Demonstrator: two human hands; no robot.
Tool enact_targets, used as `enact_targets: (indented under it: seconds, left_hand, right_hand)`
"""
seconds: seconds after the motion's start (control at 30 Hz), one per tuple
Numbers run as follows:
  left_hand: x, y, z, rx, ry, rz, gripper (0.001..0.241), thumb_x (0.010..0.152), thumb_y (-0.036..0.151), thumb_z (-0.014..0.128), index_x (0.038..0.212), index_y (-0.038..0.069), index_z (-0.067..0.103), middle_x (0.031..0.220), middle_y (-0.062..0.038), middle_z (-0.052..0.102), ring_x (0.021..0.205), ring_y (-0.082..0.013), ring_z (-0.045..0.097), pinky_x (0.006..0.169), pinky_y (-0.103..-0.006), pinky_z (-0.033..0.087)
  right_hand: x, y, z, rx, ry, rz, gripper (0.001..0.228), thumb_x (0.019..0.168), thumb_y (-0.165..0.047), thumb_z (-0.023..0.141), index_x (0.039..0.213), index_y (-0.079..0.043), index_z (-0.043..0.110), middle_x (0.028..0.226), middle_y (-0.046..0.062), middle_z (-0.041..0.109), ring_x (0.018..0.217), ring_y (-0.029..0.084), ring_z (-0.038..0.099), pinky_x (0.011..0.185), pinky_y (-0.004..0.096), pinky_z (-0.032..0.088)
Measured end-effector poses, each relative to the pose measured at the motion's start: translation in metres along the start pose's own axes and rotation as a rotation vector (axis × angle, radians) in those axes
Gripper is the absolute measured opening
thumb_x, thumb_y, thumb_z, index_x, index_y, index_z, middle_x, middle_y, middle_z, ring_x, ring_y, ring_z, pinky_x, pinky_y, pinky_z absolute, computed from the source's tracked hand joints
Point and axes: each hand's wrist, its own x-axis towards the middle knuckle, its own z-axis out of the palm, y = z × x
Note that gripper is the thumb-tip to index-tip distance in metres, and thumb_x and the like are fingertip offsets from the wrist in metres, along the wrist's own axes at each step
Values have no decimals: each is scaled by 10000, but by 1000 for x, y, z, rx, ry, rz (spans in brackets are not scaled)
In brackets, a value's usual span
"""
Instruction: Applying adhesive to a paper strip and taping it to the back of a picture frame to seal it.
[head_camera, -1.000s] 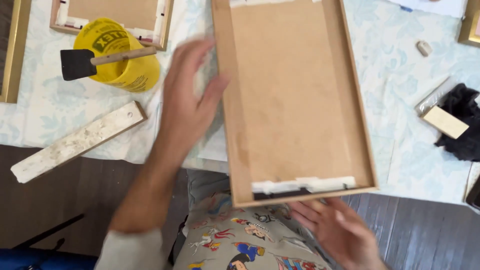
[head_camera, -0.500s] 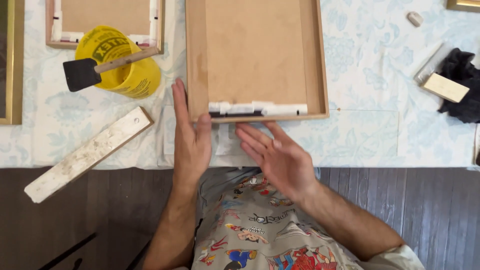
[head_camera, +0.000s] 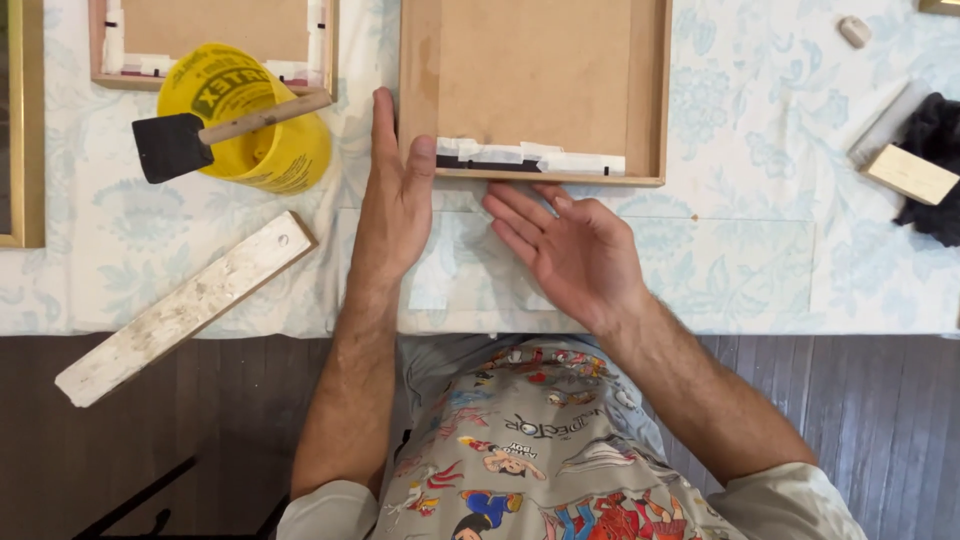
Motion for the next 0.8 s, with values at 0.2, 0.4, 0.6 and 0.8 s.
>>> enact_targets:
  seconds: [0.2, 0.4, 0.6, 0.8]
  left_hand:
    - [-12, 5, -5, 67, -10, -13, 900, 1003, 660, 289, 1632, 74, 21, 1745, -148, 30, 1626, -277, 64, 1302, -403, 80]
    - [-9, 12, -17, 142, -102, -31, 1003, 904, 809, 219, 1635, 161, -5, 1748, -135, -29, 1625, -351, 66, 1270, -560, 157]
    - [34, 1, -19, -157, -60, 77, 852, 1022, 662, 313, 1633, 109, 95, 1745, -152, 68, 1629, -311, 109, 1322, -422, 126]
    - [40, -2, -1, -199, -117, 141, 939, 1000, 739, 345, 1637, 124, 35, 1755, -149, -5, 1646, -293, 35, 1340, -472, 70]
  right_hand:
    - [-7, 2, -6, 27, 23, 55, 195, 850, -53, 649, 1036, 3, 667, 1493, 333, 508, 1441, 413, 476, 1209, 441, 404]
    - [-46, -48, 0, -506, -178, -92, 409, 985, -203, 681, 1345, -11, 646, 1383, 241, 646, 1291, 407, 628, 1150, 532, 485]
    - [6, -119, -34, -1304, 275, -719, 450, 1073, -234, 515, 1477, -57, 427, 1555, 147, 462, 1478, 321, 436, 1213, 440, 395]
    - [31, -115, -40, -1210, 232, -703, 582, 1071, -351, 527, 1537, -48, 353, 1625, 155, 383, 1523, 280, 369, 1268, 414, 331]
